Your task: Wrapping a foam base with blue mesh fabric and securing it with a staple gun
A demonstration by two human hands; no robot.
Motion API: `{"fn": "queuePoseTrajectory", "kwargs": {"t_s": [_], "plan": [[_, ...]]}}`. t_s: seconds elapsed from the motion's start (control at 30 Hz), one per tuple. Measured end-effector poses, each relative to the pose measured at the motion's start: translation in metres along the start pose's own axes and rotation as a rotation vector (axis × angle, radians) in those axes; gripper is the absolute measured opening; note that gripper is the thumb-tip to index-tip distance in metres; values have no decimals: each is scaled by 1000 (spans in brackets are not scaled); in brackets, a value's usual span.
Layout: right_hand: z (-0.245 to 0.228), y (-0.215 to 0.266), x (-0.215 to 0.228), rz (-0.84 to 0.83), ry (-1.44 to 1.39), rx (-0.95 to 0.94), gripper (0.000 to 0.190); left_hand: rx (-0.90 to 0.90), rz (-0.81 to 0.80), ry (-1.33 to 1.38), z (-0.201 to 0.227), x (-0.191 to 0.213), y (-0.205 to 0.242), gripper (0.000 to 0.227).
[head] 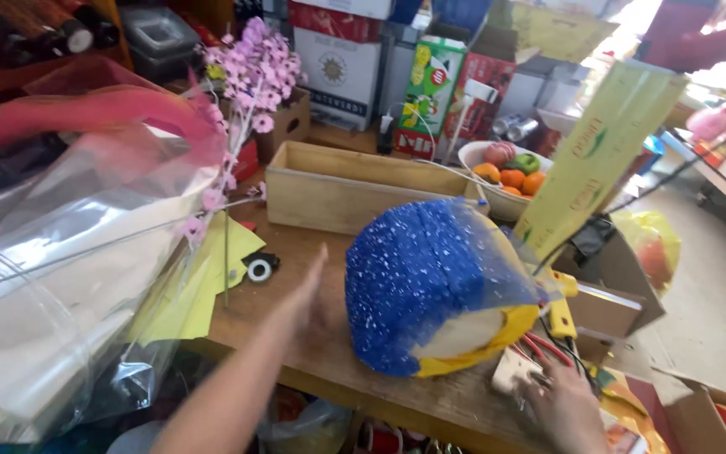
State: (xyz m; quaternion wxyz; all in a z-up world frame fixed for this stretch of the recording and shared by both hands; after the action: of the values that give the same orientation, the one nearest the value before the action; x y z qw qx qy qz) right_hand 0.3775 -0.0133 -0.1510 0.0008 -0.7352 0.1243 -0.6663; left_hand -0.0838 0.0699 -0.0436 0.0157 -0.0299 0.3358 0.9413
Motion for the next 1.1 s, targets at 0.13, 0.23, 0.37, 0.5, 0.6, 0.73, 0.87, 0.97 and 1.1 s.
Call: {"fn": "queuePoseTrajectory", "kwargs": {"t_s": [0.13,0.23,0.37,0.5,0.6,0.73,0.87,0.97,1.1], "plan": [[-127,1,144,37,-945,-305,57,40,-149,200,-37,-12,-18,109],[-160,12,191,-16,-1213,-361,72,34,-184,247,-34,-27,-10,105],[-136,-9,150,131,-1604,-390,70,-135,-52,157,-13,-11,43,104],[-124,-57,67,56,-2169,-321,75,-661,107,38,-2,6,87,96],[-147,-67,27,29,-2279,-336,63,-973,221,-208,-18,3,109,109],[-144,-80,-16,74,-2089,-478,60,-1140,470,-484,-64,5,85,99],[-110,-99,-57,64,-1774,-627,59,-996,393,-229,-121,32,47,97],[-100,-62,3,40,-1613,-444,64,-914,427,-232,-120,59,34,79],[-144,11,46,-58,-1626,-400,56,-729,311,-137,-81,64,36,77]]}}
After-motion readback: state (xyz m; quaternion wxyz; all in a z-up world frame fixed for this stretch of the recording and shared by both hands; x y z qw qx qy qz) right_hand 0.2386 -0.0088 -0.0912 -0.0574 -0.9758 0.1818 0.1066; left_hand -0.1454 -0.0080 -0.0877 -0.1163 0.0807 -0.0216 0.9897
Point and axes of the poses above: each hand's wrist, its own y-axis away from the middle knuckle, its own x-axis out of the back of the hand, z = x × y, the point moved 3 cm from there along -y, towards the middle knuckle, and after that the axes turned 9 degrees about -y, right-handed, at the moved point
